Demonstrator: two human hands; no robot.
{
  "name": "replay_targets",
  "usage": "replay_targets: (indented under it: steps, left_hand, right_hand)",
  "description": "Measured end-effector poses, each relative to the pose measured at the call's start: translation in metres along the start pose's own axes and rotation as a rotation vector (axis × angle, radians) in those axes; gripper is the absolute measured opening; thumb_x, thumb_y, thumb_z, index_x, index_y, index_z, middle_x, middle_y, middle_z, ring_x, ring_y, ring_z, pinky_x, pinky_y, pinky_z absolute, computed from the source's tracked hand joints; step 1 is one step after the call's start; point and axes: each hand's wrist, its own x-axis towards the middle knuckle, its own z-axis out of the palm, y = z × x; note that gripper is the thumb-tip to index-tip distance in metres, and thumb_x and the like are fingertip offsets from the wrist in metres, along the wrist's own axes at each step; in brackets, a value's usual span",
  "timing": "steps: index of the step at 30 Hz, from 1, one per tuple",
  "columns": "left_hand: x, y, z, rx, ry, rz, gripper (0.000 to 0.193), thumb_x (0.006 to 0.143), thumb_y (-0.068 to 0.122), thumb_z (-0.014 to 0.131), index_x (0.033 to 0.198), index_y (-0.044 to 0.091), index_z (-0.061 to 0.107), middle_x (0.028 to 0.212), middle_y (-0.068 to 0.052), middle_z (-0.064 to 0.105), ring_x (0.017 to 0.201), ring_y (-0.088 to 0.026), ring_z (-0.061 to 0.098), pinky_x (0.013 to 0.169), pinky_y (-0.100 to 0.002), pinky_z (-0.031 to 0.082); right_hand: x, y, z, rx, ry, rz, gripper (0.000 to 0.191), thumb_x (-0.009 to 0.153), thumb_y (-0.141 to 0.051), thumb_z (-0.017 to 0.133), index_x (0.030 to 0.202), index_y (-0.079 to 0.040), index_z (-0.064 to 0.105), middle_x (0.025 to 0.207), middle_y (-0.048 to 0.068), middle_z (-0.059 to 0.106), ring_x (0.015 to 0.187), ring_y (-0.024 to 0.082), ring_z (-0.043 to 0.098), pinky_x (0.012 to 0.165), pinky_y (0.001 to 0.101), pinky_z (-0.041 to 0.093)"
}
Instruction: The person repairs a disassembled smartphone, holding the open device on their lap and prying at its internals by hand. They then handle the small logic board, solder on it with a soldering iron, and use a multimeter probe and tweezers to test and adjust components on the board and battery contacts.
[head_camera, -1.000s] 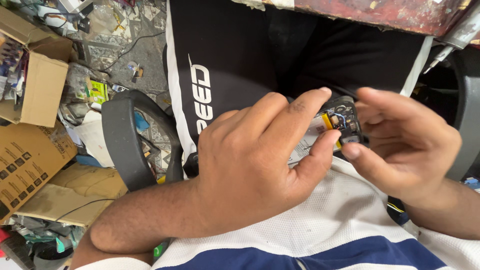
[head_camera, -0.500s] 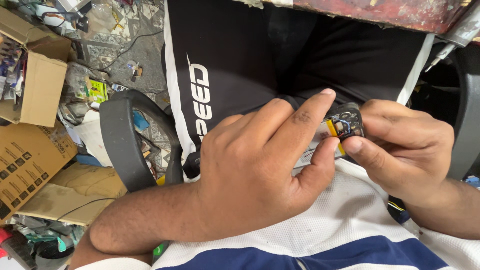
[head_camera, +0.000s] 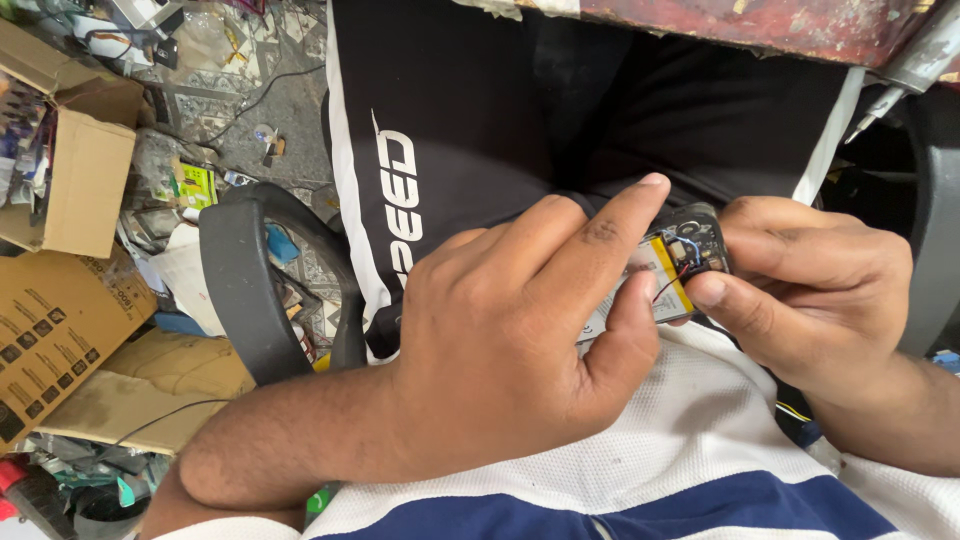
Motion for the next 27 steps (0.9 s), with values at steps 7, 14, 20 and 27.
replay_targets:
  steps: [7,14,20,27]
  left_hand:
    - [0.0008,0.0000,0.0014,0.019,-0.002,0.000,0.043,0.094,0.019,0.079,0.131,0.000,0.067,0.081,-0.001,0.060,0.058,-0.012,0.055,0.051,-0.027,0.045]
    - [-0.0006,-0.0003,0.0019,0.023,0.014,0.006,0.038,0.094,0.019,0.079,0.126,0.002,0.067,0.079,-0.001,0.060,0.059,-0.011,0.058,0.053,-0.027,0.046]
    - [0.0004,-0.0011,0.0000,0.002,0.014,-0.003,0.035,0.093,0.016,0.075,0.125,0.001,0.069,0.077,-0.002,0.059,0.057,-0.012,0.056,0.053,-0.028,0.046]
    - [0.0034,-0.0025,0.0018,-0.017,0.024,-0.017,0.033,0.095,0.025,0.081,0.118,0.002,0.072,0.077,-0.002,0.062,0.054,-0.010,0.055,0.050,-0.028,0.044]
  right_hand:
    - [0.0018,0.0018,-0.0028,0.096,-0.018,0.052,0.021,0.089,-0.002,0.074,0.106,0.010,0.072,0.082,0.010,0.070,0.058,0.005,0.058,0.048,0.0172,0.040]
    - [0.0046,0.0038,-0.0031,0.086,-0.043,0.005,0.022,0.089,-0.003,0.073,0.106,0.010,0.071,0.083,0.011,0.069,0.059,0.005,0.059,0.049,0.0171,0.040]
    - [0.0032,0.0067,-0.0046,0.105,-0.024,0.032,0.023,0.088,-0.003,0.075,0.107,0.010,0.072,0.082,0.012,0.069,0.058,0.005,0.058,0.048,0.0168,0.040]
    - [0.0048,0.0078,-0.0030,0.054,-0.061,-0.053,0.024,0.088,-0.004,0.074,0.107,0.010,0.069,0.087,0.014,0.070,0.065,0.008,0.062,0.050,0.0178,0.044]
